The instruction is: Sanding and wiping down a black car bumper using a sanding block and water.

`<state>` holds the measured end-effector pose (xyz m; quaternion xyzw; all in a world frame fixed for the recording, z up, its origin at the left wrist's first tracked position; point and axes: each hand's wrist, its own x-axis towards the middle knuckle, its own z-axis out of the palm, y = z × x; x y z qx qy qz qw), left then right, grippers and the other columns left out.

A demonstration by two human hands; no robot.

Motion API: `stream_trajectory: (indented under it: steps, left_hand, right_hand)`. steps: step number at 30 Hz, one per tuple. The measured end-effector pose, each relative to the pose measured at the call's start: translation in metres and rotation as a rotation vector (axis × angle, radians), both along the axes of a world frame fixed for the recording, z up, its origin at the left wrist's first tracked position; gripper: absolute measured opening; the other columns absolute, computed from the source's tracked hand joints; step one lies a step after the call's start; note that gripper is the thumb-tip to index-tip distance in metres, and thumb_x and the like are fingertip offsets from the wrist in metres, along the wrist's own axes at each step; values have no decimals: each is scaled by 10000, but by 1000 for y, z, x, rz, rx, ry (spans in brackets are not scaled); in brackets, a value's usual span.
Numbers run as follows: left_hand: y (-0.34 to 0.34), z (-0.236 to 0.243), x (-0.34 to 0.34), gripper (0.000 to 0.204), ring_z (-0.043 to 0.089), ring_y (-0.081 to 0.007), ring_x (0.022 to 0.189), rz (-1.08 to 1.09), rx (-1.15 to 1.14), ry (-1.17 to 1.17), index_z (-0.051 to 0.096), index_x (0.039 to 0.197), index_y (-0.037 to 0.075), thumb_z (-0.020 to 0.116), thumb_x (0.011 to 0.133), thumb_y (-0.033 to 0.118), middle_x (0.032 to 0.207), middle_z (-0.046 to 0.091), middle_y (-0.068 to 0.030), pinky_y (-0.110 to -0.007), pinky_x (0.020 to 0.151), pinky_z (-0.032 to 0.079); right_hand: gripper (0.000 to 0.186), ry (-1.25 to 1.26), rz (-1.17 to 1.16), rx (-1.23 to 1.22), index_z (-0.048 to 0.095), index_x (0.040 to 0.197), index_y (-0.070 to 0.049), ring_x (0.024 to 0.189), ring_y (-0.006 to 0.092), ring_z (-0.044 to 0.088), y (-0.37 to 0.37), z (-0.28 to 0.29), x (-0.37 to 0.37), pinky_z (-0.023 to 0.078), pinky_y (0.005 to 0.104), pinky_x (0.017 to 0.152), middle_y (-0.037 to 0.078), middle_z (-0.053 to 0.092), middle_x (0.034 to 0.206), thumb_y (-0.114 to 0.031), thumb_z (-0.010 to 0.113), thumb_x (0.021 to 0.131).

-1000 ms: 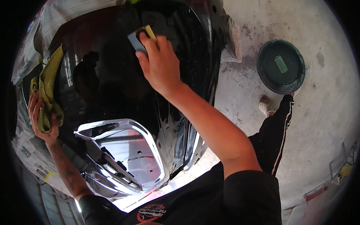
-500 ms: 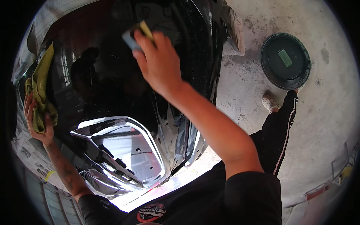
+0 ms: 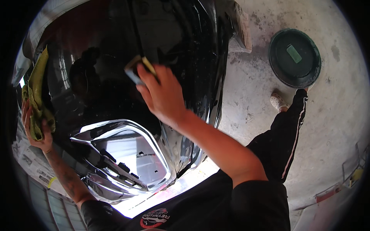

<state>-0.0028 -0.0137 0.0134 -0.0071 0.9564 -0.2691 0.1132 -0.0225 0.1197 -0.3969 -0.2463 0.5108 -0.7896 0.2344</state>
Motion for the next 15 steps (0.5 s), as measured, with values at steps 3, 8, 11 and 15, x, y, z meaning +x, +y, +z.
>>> stream_trajectory:
  steps: [3, 8, 11, 15]
  left_hand:
    - [1, -1, 1, 502, 541, -473, 1329, 3, -4, -8, 553, 1338, -86, 678, 927, 173, 1385, 591, -296, -577, 1142, 380]
    - [0, 2, 2, 492, 549, -472, 1321, -2, 17, -13, 558, 1334, -92, 677, 925, 156, 1382, 593, -298, -577, 1135, 390]
    - [0, 0, 2, 493, 549, -475, 1321, 5, 11, 10, 560, 1333, -93, 680, 923, 154, 1383, 592, -302, -579, 1136, 391]
    - [0, 2, 3, 501, 549, -475, 1321, 5, 7, -8, 559, 1335, -94, 682, 924, 164, 1382, 592, -303, -583, 1137, 391]
  right_hand:
    - [515, -16, 30, -10, 583, 1360, -79, 968, 343, 594, 13, -7, 24, 515, 442, 803, 151, 567, 1167, -151, 748, 878]
    - [527, 137, -98, 70, 607, 1361, -101, 983, 308, 602, -48, -3, -50, 518, 430, 817, 124, 584, 1191, -168, 760, 861]
    - [527, 158, -87, 57, 622, 1362, -132, 971, 292, 601, -35, -13, -37, 515, 427, 807, 108, 597, 1215, -168, 765, 856]
    - [494, 191, -51, -4, 655, 1335, -169, 952, 271, 591, 3, -27, 7, 490, 433, 773, 103, 616, 1239, -160, 763, 853]
